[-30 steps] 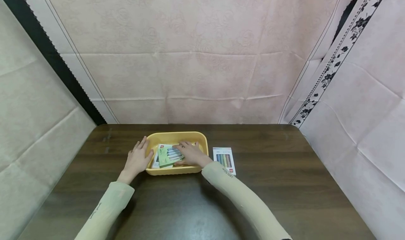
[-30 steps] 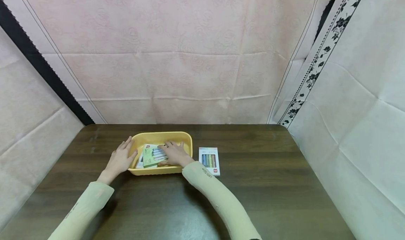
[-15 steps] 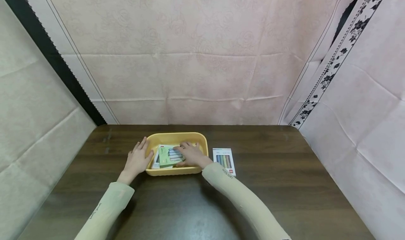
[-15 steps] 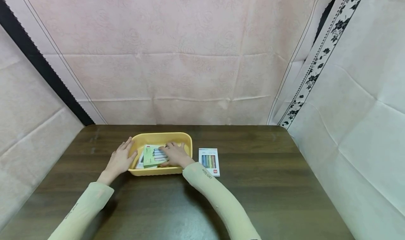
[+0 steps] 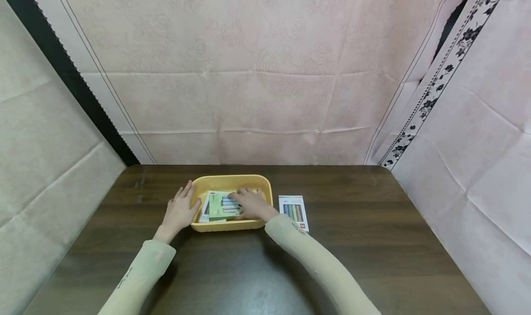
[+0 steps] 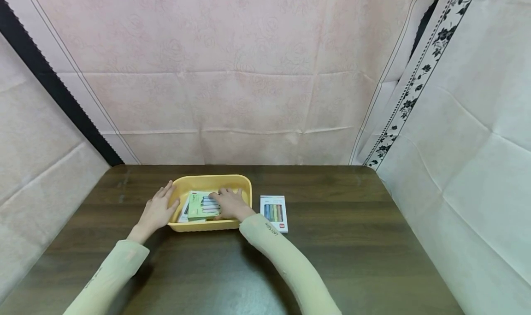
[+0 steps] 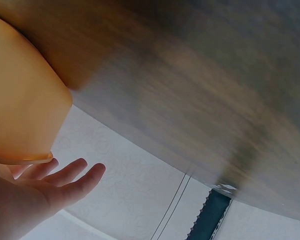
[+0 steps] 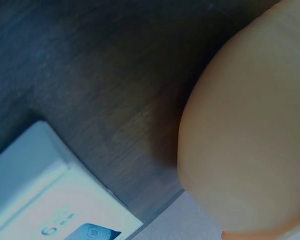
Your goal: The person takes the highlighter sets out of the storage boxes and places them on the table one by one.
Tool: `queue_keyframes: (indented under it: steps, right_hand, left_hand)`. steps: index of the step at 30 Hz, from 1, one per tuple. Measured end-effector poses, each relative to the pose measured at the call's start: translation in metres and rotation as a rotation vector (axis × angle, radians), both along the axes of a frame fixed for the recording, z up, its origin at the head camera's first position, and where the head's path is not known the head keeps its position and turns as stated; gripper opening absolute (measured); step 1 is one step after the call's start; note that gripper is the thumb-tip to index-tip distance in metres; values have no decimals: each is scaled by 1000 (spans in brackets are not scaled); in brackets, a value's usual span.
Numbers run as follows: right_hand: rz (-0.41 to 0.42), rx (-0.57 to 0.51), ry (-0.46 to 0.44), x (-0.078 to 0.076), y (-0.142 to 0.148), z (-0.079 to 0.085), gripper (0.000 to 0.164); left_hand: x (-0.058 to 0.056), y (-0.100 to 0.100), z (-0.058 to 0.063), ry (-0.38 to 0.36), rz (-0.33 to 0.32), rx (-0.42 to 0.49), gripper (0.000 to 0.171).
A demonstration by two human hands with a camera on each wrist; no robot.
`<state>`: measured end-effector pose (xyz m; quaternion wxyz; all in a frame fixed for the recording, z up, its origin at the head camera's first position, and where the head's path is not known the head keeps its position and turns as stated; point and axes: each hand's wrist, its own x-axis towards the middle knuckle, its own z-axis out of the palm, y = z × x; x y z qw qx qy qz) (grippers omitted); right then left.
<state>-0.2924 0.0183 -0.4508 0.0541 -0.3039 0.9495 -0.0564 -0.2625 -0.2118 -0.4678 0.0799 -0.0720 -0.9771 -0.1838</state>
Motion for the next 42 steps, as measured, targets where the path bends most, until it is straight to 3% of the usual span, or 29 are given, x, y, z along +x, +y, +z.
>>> queue_keyframes:
  steps: [15, 42]
  right_hand:
    - [2, 15, 28, 0, 1, -1, 68]
    - [49, 37, 86, -3, 8, -1, 79]
  left_hand:
    - [1, 0, 0, 4, -3, 8, 55]
    - [3, 2, 2, 3, 6, 5, 55]
